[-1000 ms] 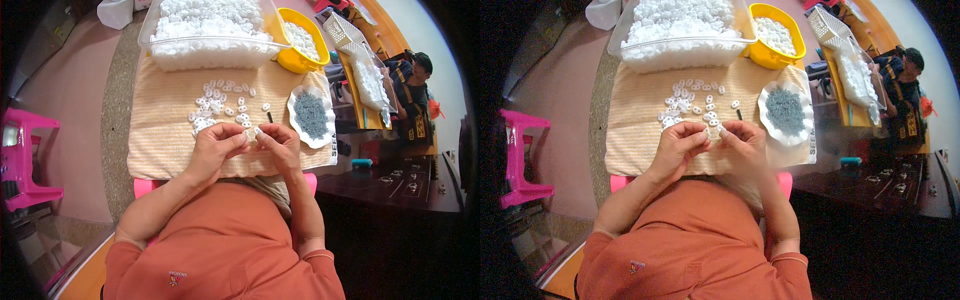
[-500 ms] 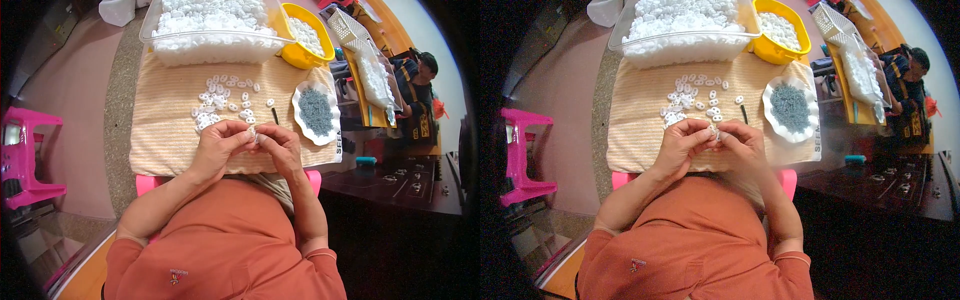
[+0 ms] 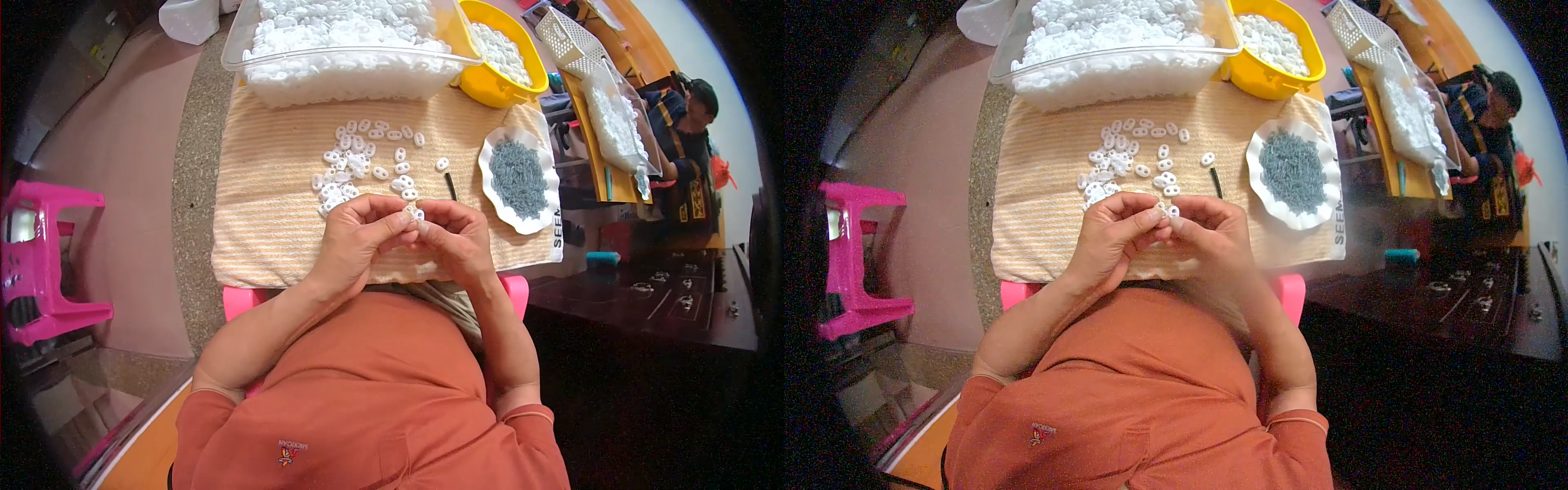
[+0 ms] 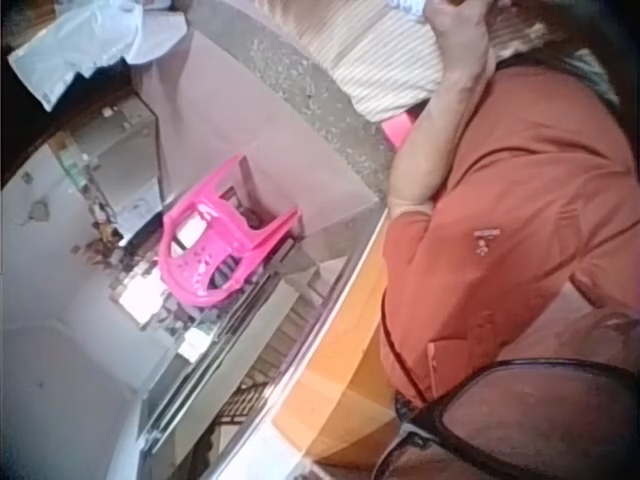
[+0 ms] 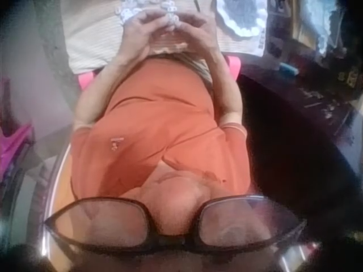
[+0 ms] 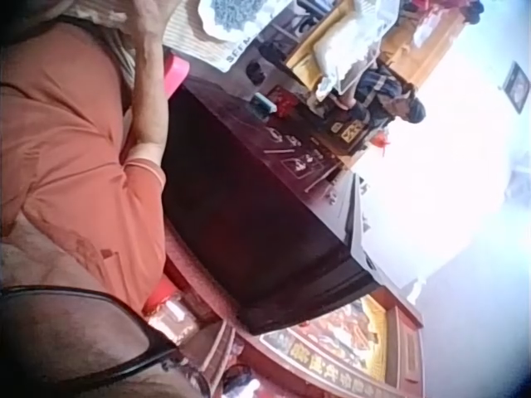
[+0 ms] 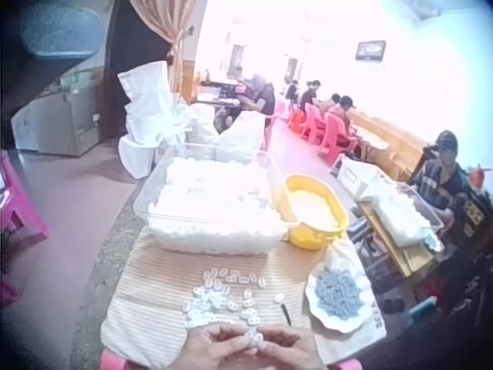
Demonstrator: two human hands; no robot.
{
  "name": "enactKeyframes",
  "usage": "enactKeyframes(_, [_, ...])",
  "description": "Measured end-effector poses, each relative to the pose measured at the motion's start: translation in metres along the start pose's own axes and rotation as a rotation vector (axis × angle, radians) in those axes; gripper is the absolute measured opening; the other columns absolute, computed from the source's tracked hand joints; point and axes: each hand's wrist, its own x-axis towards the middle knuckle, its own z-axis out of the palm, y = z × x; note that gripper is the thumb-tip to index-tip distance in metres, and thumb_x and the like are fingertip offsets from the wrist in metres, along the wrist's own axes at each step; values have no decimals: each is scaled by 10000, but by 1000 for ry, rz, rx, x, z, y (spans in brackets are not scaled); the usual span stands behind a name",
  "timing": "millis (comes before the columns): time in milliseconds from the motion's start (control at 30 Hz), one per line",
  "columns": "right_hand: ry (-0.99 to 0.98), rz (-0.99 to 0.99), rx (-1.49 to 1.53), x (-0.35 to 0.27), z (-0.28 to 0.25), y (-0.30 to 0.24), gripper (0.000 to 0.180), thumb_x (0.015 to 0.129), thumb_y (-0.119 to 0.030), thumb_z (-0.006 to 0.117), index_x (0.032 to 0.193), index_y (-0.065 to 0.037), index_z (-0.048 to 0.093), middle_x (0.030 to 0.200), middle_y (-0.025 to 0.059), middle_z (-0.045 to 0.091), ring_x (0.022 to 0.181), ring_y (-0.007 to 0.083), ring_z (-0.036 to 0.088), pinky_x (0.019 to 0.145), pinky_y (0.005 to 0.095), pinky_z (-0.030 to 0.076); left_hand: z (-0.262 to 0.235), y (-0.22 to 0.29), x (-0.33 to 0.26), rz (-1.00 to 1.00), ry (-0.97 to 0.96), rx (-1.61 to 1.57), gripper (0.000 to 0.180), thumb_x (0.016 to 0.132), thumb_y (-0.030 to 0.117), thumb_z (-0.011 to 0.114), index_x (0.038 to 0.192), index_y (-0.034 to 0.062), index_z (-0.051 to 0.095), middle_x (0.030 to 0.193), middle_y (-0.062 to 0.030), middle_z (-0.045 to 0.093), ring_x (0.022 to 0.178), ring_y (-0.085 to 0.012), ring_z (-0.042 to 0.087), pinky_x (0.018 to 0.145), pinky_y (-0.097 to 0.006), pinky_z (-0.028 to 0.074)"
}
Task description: Manually assembling small white plastic components by threading them onto a black cord.
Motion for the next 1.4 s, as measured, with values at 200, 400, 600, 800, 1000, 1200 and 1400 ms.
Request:
enactKeyframes(200, [-8,31,6,0,-3,0,263,881,-1,635,1135,59,598,947,134,683,821,172,679,700,287,586,2,2,0,-9,-4,-4,150,885,30,643,1025,-7,606,906,-102,667,810,-169,672,763,-278,578])
enactKeyframes(400, [-7,-6,-25,1,-7,-2,283,896,-21,623,1167,53,591,942,124,678,803,153,660,709,283,575,2,2,0,-18,-11,3,154,881,30,646,1026,-11,610,918,-106,670,811,-168,670,768,-281,576])
enactKeyframes(600, [-15,-42,-47,2,-10,-1,298,904,-44,621,1190,38,595,920,102,672,785,137,635,715,268,537,1,3,0,-33,-6,42,167,876,38,653,1032,-9,613,929,-99,671,816,-162,665,777,-285,576])
enactKeyframes(800, [-11,-27,0,1,-7,-4,294,907,-49,619,1189,35,599,923,82,668,800,117,620,726,241,511,2,4,0,-44,6,92,171,873,37,655,1034,-5,615,946,-94,670,833,-156,662,794,-299,579])
enactKeyframes(1000, [-18,-49,-2,3,-12,1,285,898,-106,642,1144,36,614,873,74,667,809,131,641,744,277,539,0,2,0,-37,-2,102,171,875,37,652,1036,-7,615,935,-94,671,823,-161,666,782,-295,580])
enactKeyframes(1200, [-14,-24,7,1,-9,-2,299,909,-52,613,1192,44,594,921,87,660,804,135,613,735,266,508,-1,1,1,-34,-3,102,160,879,38,648,1030,-3,620,925,-91,672,812,-164,669,776,-293,578])
enactKeyframes(1400, [-24,-6,79,1,-13,-1,307,909,-51,612,1198,48,586,930,94,657,798,139,611,729,265,513,-2,0,2,-34,-17,110,158,880,37,648,1031,-2,621,932,-89,671,811,-157,667,766,-284,576])
